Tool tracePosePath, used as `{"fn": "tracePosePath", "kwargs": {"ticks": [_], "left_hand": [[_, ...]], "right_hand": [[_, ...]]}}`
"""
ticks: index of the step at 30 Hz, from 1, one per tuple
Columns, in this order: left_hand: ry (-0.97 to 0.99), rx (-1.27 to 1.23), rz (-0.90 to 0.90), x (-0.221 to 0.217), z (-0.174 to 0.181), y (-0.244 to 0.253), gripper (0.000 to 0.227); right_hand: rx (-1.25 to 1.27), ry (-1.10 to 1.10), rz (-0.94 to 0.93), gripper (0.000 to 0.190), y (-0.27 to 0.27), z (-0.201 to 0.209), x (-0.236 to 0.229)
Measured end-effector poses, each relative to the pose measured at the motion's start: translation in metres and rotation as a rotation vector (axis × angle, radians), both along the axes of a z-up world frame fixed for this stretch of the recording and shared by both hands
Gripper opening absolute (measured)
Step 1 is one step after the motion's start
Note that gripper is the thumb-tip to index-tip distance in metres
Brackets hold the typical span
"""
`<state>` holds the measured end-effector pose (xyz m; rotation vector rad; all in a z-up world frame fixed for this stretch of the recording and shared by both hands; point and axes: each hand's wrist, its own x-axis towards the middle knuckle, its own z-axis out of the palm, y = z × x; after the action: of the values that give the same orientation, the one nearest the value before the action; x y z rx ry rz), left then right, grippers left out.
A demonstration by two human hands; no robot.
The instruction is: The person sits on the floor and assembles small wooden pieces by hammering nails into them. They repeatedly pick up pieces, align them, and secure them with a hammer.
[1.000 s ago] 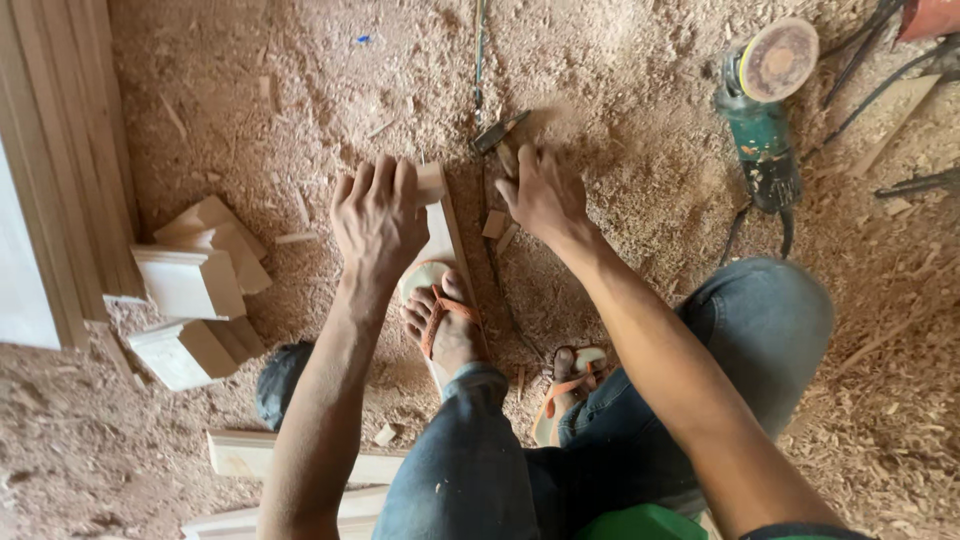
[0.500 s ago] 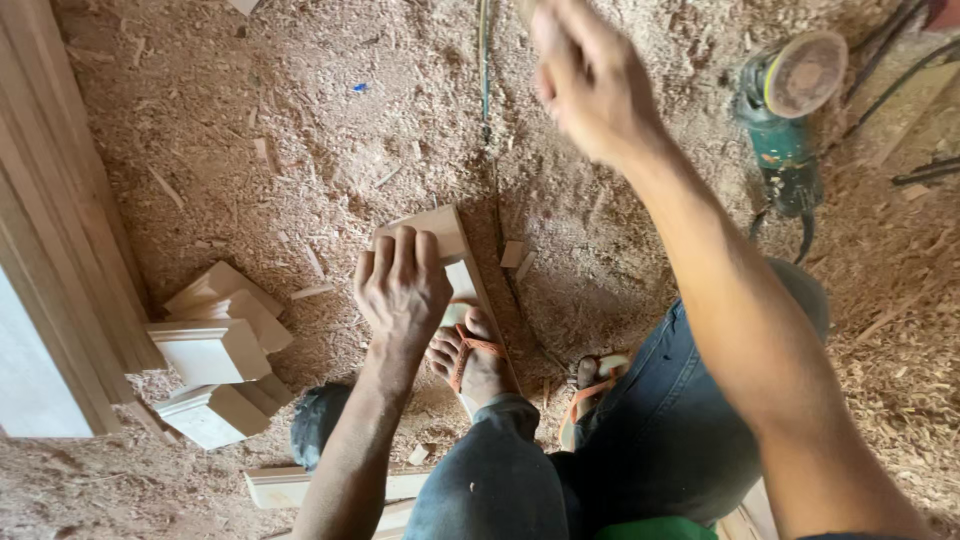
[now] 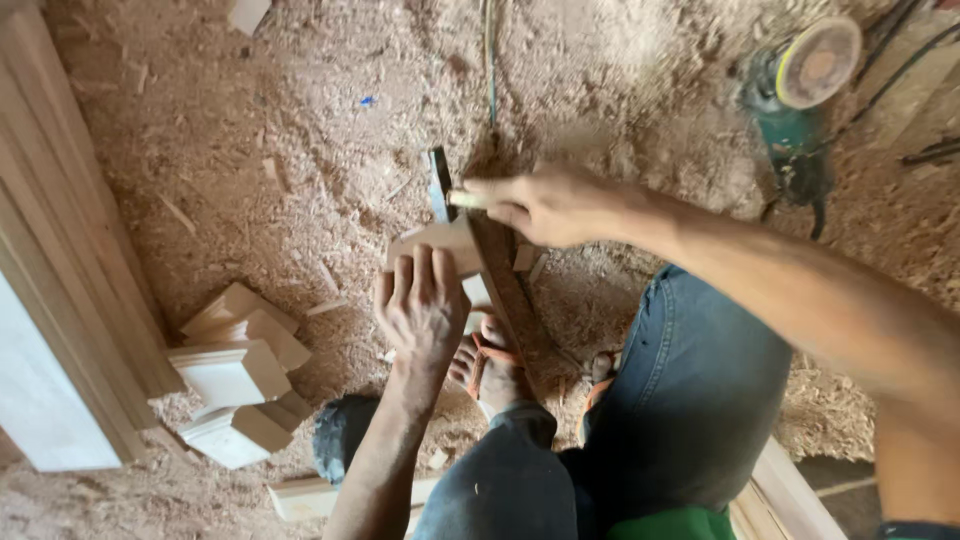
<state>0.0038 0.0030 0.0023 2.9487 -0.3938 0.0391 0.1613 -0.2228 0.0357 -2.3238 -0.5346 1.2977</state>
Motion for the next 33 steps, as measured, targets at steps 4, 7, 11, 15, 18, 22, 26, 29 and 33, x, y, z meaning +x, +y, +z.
{"fn": "tracePosePath", "kwargs": {"ticks": [4, 7, 11, 15, 18, 22, 26, 29, 33], "left_hand": [[0.002, -0.014, 0.014, -0.003, 0.001, -0.004, 0.012], [0.061, -0.012, 0.009, -0.005, 0.005, -0.003, 0.016], [0.006, -0.013, 0.021, 0.008, 0.007, -0.005, 0.015], [-0.008, -0.029, 0.017, -0.002, 0.010, -0.007, 0.014], [0.093, -0.001, 0.031, -0.005, 0.011, -0.006, 0.014], [0.021, -0.008, 0.026, -0.001, 0.007, -0.010, 0.011], [0.047, -0.022, 0.030, -0.008, 0.004, -0.004, 0.010], [0.043, -0.049, 0.022, -0.003, 0.002, -0.007, 0.010], [0.025, 0.013, 0.008, -0.006, 0.006, -0.004, 0.015]], "right_hand": [[0.247, -0.266, -0.347, 0.033, -0.012, -0.007, 0.019], [0.166, -0.249, -0.268, 0.032, -0.001, -0.002, 0.019], [-0.147, 0.076, 0.263, 0.045, 0.003, 0.013, 0.008], [0.281, -0.231, -0.396, 0.046, -0.001, 0.000, -0.004], [0.122, -0.051, -0.293, 0.047, 0.004, -0.008, -0.019], [0.295, -0.015, -0.179, 0.046, 0.002, -0.012, -0.043], [0.031, 0.016, 0.103, 0.045, 0.007, -0.018, -0.056], [0.158, -0.169, 0.030, 0.043, -0.003, -0.009, -0.062], [0.039, -0.211, -0.123, 0.048, -0.010, -0.003, -0.084]]}}
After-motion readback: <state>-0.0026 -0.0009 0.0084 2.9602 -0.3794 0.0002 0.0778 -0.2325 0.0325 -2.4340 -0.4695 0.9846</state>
